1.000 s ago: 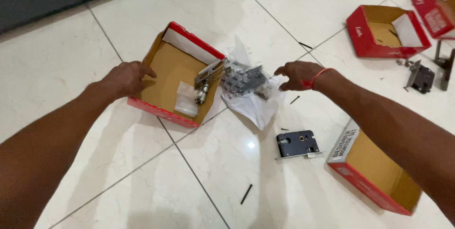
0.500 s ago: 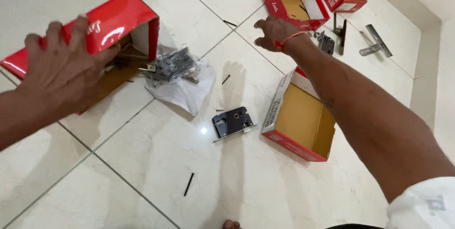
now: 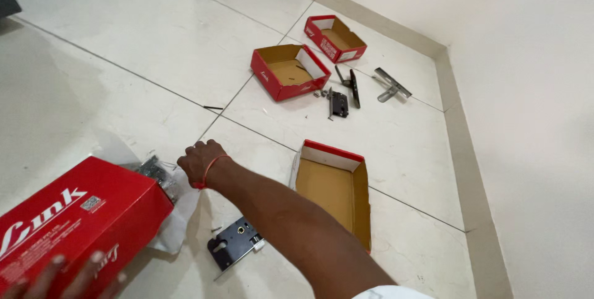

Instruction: The person picks up metal door lock components from the floor and places them into a large red box, then moves the box to a side table and continues sorting hardware items on a bed.

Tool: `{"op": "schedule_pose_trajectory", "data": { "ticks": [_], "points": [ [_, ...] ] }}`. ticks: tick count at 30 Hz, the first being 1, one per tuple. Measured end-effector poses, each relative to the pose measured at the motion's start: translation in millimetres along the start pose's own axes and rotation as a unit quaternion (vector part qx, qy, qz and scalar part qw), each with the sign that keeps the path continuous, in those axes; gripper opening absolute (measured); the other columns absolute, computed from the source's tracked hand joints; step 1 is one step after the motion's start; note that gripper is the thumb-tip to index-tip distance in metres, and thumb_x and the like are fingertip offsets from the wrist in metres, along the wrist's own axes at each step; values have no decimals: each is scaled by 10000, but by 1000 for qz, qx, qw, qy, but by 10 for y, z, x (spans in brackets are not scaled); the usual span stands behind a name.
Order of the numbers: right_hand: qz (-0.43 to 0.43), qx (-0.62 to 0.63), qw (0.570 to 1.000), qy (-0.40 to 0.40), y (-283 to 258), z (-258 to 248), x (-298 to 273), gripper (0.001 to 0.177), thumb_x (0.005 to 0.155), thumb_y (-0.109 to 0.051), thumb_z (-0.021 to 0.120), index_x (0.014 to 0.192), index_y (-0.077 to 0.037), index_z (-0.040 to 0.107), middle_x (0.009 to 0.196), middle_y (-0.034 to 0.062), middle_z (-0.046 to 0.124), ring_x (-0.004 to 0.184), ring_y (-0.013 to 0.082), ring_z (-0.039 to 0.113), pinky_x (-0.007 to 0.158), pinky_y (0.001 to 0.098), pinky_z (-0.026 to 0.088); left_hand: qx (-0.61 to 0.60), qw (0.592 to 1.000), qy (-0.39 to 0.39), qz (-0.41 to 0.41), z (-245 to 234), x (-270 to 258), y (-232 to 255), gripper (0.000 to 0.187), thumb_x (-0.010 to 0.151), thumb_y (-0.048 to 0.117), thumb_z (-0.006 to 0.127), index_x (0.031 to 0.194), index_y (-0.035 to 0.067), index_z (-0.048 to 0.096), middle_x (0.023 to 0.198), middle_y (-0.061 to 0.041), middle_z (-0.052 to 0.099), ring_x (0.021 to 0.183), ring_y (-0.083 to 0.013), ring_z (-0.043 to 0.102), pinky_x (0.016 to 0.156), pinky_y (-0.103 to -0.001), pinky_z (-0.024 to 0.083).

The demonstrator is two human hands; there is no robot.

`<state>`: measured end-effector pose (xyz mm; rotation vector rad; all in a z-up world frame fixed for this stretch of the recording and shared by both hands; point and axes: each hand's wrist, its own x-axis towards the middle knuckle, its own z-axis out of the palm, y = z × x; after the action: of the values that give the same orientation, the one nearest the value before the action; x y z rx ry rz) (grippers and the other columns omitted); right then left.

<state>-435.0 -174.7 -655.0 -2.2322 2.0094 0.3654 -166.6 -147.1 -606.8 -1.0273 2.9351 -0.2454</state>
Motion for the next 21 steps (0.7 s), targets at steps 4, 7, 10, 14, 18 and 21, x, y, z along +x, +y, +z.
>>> {"op": "schedule_pose_trajectory", "data": {
  "ticks": [4, 7, 10, 14, 18, 21],
  "points": [
    [-15, -31, 999, -41, 116, 86, 57, 332, 884, -199, 635, 1206, -142, 693, 1286, 129, 655, 1210, 293, 622, 1005, 473, 508, 11, 991, -34, -125, -102, -629, -402, 1125, 643, 306, 803, 1636, 161, 293, 1589, -276, 391, 1358, -384, 506, 1120, -504, 450],
    [-28, -32, 998, -44, 314, 45, -139, 397, 876, -269, 669, 1252, -142, 658, 1296, 118, 636, 1248, 315, 579, 1027, 484, 487, -74, 978, -13, -193, -422, -659, -796, 1098, 682, 177, 811, 1599, 125, 211, 1437, -230, 450, 1275, -383, 513, 1053, -518, 461],
    [-11, -58, 995, -84, 425, -37, -322, 463, 917, -377, 673, 1329, -172, 617, 1325, 101, 623, 1265, 298, 574, 1040, 458, 497, -188, 936, 27, -297, -637, -567, -1202, 1145, 658, 127, 832, 1611, 90, 199, 1364, -275, 494, 1249, -407, 519, 1051, -524, 456],
    [10, -39, 994, -102, 496, -74, -433, 529, 934, -397, 655, 1412, -196, 554, 1358, 80, 605, 1279, 288, 562, 1051, 447, 497, -363, 808, 58, -461, -676, -678, -1736, 948, 801, 123, 709, 1627, 99, 245, 1332, -244, 575, 1159, -352, 636, 995, -467, 549],
    [-6, -59, 992, -108, 481, -65, -451, 525, 950, -396, 632, 1430, -201, 548, 1351, 78, 621, 1268, 281, 587, 1052, 435, 518, -468, 654, 75, -589, -344, -984, -2169, 635, 909, 141, 578, 1514, 50, 409, 1332, -219, 560, 1140, -321, 634, 941, -479, 566],
    [-15, -50, 991, -121, 415, -45, -419, 544, 946, -395, 633, 1444, -200, 533, 1363, 73, 612, 1261, 285, 594, 1029, 434, 539, -500, 609, 27, -615, -61, -1297, -2449, 498, 982, 154, 516, 1456, 11, 466, 1330, -211, 564, 1164, -326, 601, 925, -532, 538]
  ]
}}
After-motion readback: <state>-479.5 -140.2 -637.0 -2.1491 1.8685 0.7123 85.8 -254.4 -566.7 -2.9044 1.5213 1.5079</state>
